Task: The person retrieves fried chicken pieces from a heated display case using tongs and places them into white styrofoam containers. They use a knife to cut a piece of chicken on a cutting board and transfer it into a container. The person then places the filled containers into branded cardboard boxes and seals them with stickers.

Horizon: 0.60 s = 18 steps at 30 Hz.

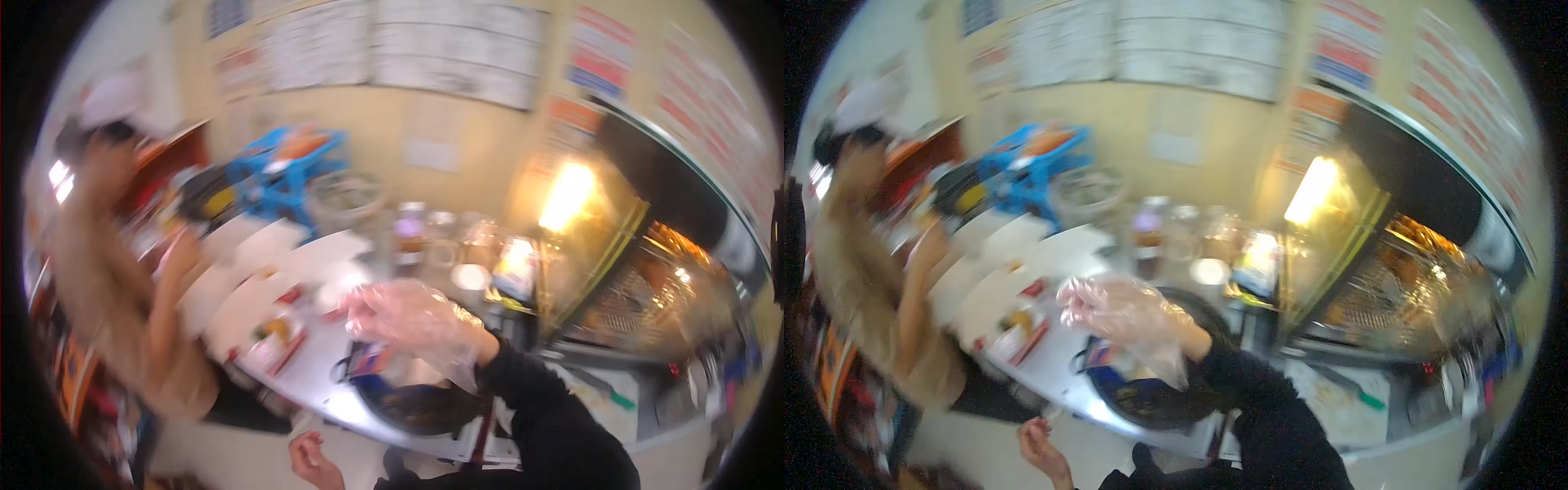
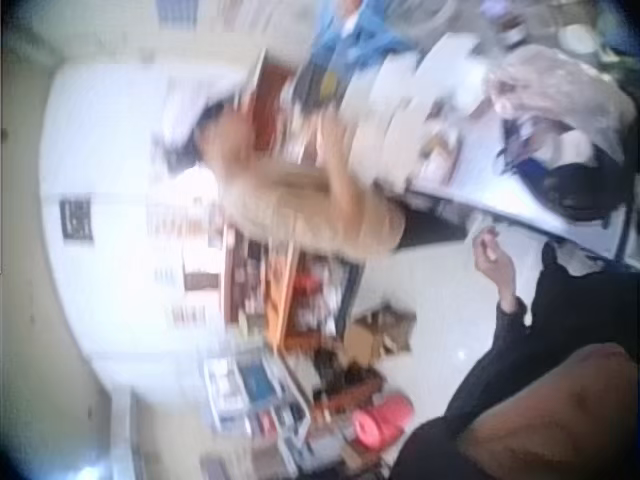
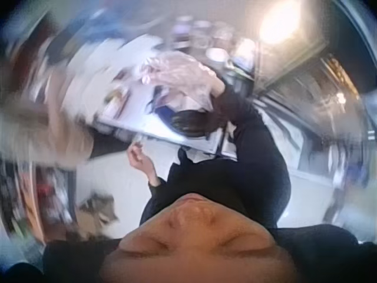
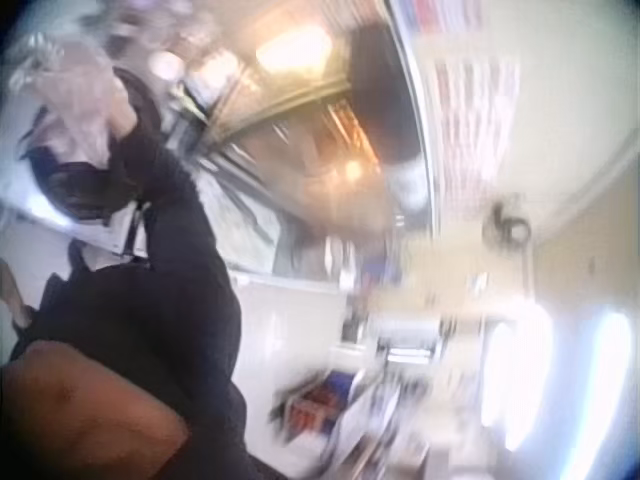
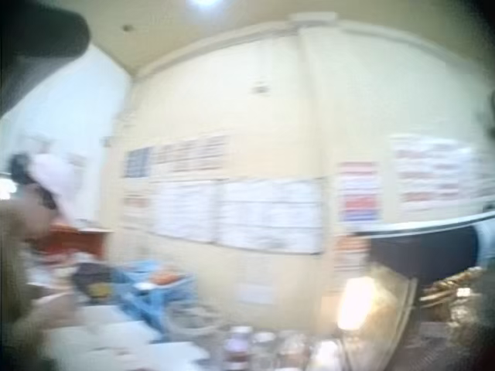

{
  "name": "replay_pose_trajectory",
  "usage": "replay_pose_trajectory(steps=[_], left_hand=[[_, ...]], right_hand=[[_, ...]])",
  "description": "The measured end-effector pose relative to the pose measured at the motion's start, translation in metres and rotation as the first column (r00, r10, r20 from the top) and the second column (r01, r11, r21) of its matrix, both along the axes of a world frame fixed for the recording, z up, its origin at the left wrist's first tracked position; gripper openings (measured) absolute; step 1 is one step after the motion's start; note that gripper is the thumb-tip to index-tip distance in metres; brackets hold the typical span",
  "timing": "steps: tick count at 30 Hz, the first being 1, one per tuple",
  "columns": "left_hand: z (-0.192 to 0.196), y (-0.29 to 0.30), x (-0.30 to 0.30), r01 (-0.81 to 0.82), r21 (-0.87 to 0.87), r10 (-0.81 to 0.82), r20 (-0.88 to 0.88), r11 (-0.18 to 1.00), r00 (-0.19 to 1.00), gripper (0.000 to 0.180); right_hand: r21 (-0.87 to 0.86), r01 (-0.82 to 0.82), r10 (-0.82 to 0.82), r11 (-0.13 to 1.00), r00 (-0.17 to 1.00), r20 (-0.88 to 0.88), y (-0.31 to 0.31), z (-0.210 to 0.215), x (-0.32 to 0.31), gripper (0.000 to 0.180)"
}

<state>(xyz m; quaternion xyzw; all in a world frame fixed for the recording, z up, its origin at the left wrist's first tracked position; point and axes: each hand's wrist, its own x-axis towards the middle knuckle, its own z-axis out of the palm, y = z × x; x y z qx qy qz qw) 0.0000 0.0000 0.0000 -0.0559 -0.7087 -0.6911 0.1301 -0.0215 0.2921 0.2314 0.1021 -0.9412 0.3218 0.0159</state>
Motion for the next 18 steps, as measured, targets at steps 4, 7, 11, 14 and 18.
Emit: replay_pose_trajectory(steps=[4,7,11,14,18], left_hand=[[0.083,0.085,0.022,0.262,-0.117,-0.287,-0.361,0.958,0.888,0.027],[0.128,0.194,0.103,0.523,-0.268,-0.574,-0.55,0.809,0.606,0.022],[0.177,0.329,0.225,0.498,-0.644,-0.732,-0.681,0.581,-0.026,0.019],[0.167,0.43,0.292,0.204,-0.741,-0.681,-0.669,0.639,-0.298,0.025],[0.181,0.525,0.332,-0.09,-0.686,-0.628,-0.596,0.722,-0.501,0.034]], right_hand=[[-0.914,0.156,-0.449,0.374,0.893,-0.031,0.045,0.006,0.208,0.034],[-0.882,0.401,-0.868,0.249,0.496,-0.02,0.094,0.001,0.361,0.028],[-0.939,0.285,-0.968,0.194,0.209,-0.136,0.198,-0.092,0.581,0.037],[-0.624,0.774,-0.888,-0.111,-0.359,-0.288,0.25,-0.105,0.671,0.031],[-0.338,0.743,-0.507,-0.578,-0.651,-0.565,0.341,-0.096,0.815,0.04]])
